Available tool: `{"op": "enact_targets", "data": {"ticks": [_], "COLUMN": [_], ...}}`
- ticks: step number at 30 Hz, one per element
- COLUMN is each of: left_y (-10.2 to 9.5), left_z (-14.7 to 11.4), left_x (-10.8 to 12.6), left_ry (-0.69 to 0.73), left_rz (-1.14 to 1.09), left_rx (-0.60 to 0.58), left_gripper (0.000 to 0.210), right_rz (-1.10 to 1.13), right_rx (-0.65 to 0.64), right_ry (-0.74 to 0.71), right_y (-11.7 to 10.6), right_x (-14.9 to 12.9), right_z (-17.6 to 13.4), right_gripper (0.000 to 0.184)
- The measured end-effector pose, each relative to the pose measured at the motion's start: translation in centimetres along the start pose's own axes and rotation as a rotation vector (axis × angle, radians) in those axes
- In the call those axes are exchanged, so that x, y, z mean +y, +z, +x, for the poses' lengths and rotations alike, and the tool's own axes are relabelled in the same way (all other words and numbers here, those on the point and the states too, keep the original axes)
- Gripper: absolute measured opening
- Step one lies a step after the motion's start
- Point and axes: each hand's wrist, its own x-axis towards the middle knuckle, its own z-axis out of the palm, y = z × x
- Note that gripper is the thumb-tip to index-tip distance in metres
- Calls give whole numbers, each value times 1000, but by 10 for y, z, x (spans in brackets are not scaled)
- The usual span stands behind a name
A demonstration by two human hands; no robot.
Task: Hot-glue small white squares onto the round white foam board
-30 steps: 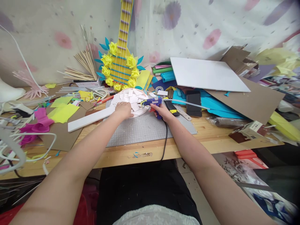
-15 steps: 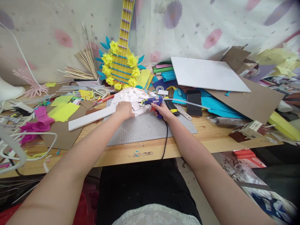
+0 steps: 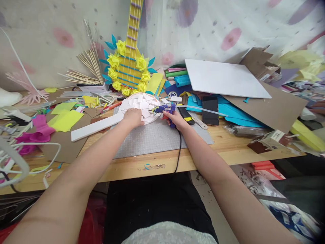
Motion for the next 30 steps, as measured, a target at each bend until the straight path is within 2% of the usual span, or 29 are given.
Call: {"op": "enact_targets", "data": {"ticks": [11, 30], "left_y": [14, 13], "left_z": [7, 4], "left_x": [2, -1], "left_ry": [-52, -48], "left_rz": [-52, -66], "left_rx": [71, 77], "left_gripper": [65, 61], "right_rz": [16, 12], "right_rx": [13, 12], "right_ry": [-5, -2], "right_y": [0, 0], "right_x": [1, -1], "right_z": [1, -1], "right_gripper": [48, 46]}}
